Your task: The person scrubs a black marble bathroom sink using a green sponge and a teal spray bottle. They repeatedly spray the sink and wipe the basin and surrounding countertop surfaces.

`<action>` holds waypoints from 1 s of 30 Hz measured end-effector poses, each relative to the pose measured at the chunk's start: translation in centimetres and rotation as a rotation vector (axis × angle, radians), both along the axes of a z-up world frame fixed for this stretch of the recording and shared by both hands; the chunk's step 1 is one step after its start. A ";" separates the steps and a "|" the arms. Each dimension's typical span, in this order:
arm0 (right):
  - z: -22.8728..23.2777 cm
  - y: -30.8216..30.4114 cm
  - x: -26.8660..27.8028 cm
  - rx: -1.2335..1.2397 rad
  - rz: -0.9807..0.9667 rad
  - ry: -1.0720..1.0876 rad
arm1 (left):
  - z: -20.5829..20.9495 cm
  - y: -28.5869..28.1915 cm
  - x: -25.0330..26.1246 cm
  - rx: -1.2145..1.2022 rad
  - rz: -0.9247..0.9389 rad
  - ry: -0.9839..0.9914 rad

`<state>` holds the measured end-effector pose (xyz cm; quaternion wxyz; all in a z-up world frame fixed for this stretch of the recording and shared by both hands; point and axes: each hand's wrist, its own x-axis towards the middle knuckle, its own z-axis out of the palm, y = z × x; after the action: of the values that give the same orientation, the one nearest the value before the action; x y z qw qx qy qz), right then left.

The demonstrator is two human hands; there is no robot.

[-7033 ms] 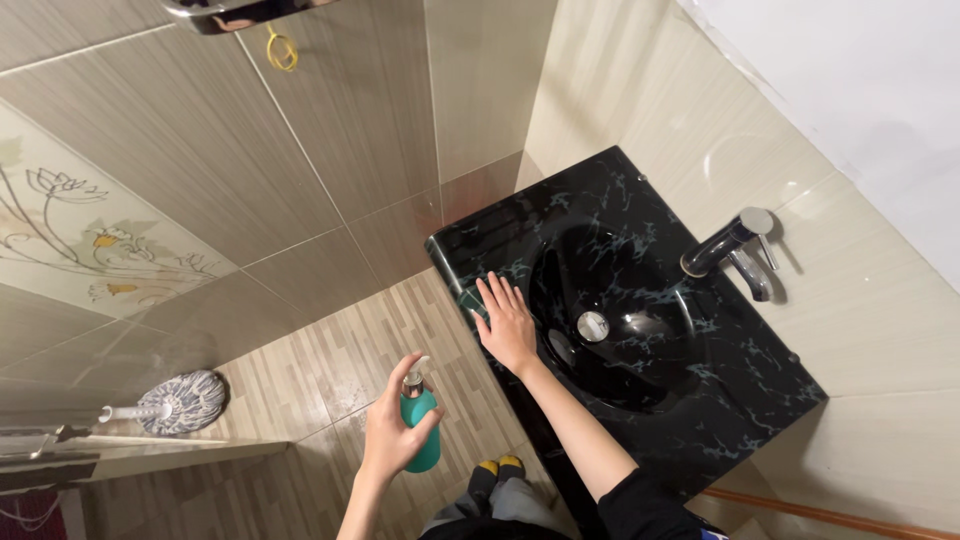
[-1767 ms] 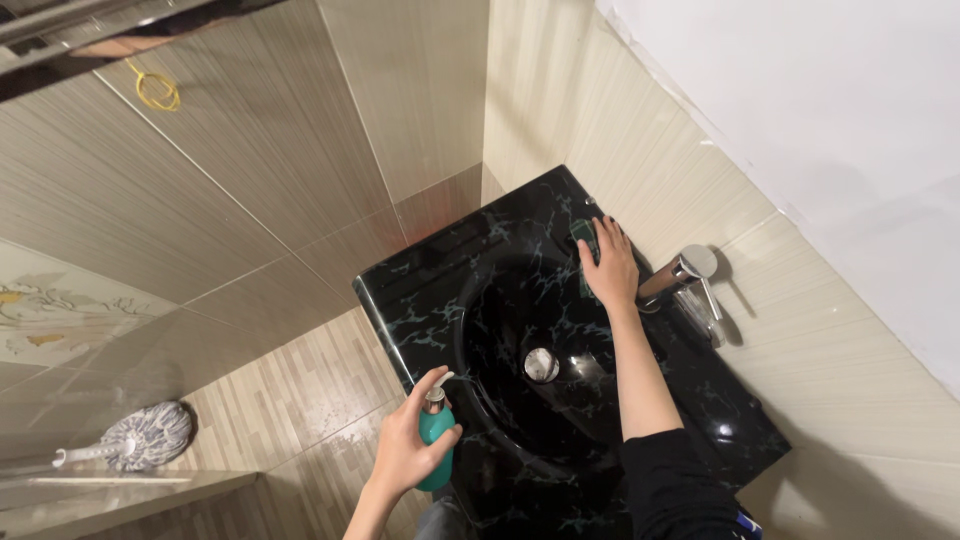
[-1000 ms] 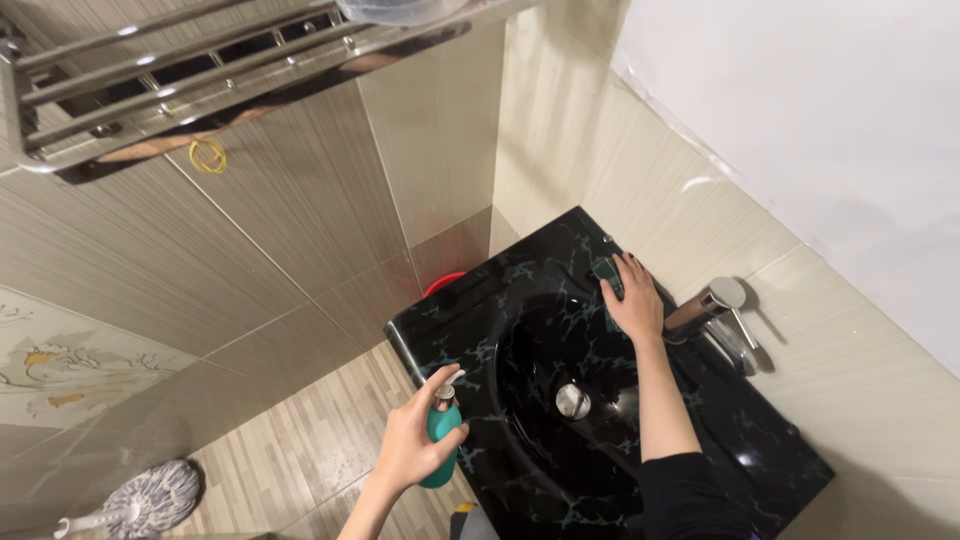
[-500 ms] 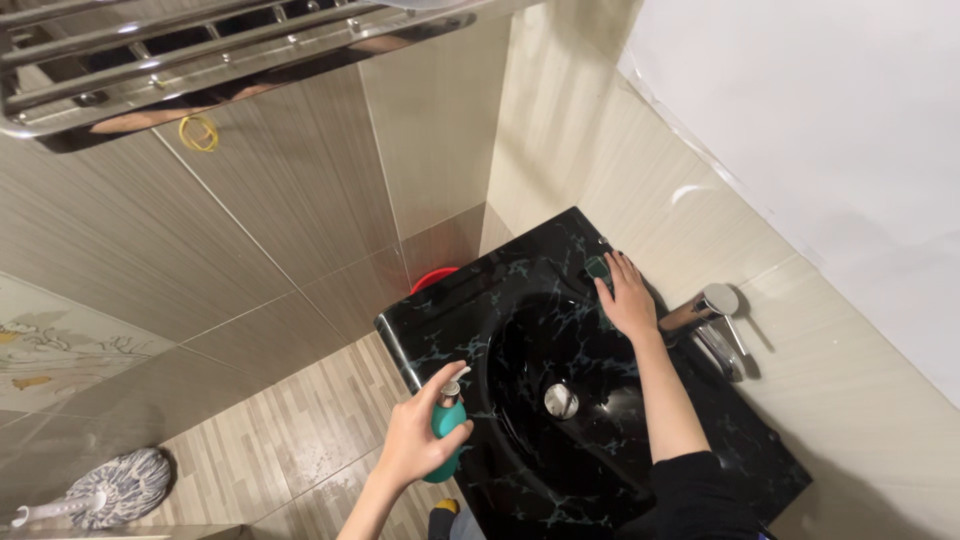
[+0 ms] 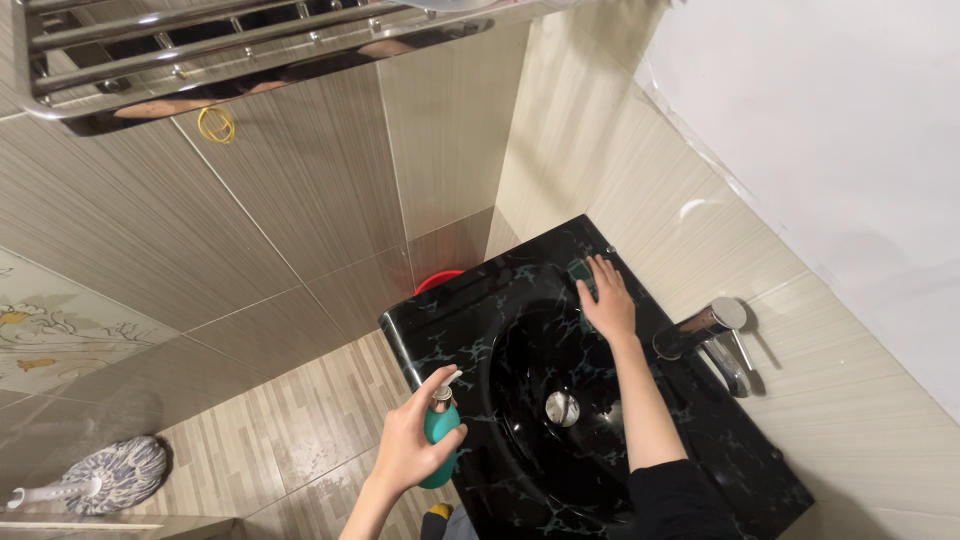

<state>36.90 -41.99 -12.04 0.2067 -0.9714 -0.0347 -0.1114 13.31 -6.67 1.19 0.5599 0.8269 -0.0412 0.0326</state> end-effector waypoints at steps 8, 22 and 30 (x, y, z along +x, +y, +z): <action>0.7 3.0 -1.6 -0.080 0.063 -0.077 | -0.3 0.5 -0.7 -0.044 0.028 0.065; -2.7 8.3 -4.2 -0.111 0.103 -0.222 | -0.7 1.0 -0.8 -0.031 0.046 0.047; -5.1 10.2 -6.1 -0.033 0.160 -0.199 | -0.9 1.3 -1.0 0.011 0.058 0.037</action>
<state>30.78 -31.82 -17.18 0.1946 -0.9530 -0.1341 -0.1897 12.33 -5.42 0.28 0.5550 0.8311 -0.0072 0.0334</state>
